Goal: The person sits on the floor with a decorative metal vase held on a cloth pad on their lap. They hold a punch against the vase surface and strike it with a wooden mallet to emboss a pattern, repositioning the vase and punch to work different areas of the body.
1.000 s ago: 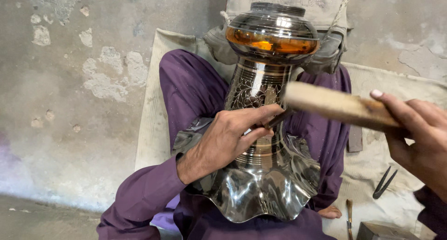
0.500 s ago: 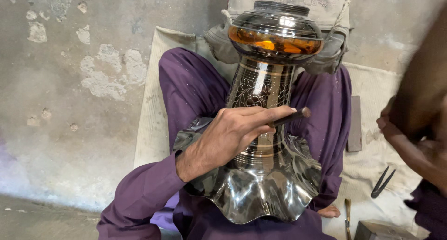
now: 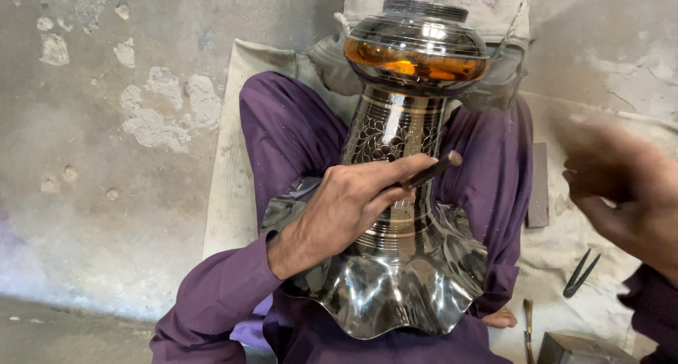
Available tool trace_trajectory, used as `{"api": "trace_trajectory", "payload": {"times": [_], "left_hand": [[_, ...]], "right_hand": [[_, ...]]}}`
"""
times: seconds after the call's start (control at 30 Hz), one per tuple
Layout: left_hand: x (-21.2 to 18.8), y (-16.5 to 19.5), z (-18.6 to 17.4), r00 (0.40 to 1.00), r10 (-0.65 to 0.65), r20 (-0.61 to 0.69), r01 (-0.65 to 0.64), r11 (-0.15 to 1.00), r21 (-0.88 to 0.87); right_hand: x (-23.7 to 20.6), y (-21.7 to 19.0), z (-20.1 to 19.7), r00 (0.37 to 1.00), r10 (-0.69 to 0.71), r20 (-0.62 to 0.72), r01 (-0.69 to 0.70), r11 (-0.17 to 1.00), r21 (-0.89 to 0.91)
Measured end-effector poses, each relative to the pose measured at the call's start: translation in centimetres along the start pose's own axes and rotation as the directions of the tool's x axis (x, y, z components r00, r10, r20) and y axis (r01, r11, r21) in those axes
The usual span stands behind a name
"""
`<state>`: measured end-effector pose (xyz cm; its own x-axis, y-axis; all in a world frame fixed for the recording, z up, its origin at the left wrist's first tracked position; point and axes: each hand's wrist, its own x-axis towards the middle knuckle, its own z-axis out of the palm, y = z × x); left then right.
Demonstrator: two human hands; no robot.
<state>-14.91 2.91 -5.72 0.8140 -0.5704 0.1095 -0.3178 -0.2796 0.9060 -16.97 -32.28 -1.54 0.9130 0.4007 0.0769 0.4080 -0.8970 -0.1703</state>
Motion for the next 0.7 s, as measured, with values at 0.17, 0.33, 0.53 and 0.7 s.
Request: {"api": "trace_trajectory", "payload": {"times": [0.17, 0.33, 0.53, 0.7], "left_hand": [[-0.2, -0.2, -0.1, 0.999, 0.04, -0.029, -0.04, 0.999, -0.001], [-0.3, -0.4, 0.0, 0.998, 0.055, -0.02, -0.056, 0.998, -0.016], [-0.5, -0.7, 0.2, 0.997, 0.071, -0.02, -0.071, 0.997, -0.003], [-0.7, -0.8, 0.4, 0.999, 0.034, -0.001, -0.034, 0.998, -0.045]], "right_hand": [[-0.7, 0.5, 1.6, 0.948, 0.317, -0.038, -0.299, 0.922, 0.245], [-1.5, 1.2, 1.7, 0.999, 0.035, -0.029, -0.029, 0.981, 0.192], [-1.5, 0.8, 1.4, 1.0, 0.03, 0.002, -0.03, 0.991, 0.13], [-1.8, 0.4, 1.5, 0.975, 0.211, -0.073, -0.169, 0.911, 0.375]]}}
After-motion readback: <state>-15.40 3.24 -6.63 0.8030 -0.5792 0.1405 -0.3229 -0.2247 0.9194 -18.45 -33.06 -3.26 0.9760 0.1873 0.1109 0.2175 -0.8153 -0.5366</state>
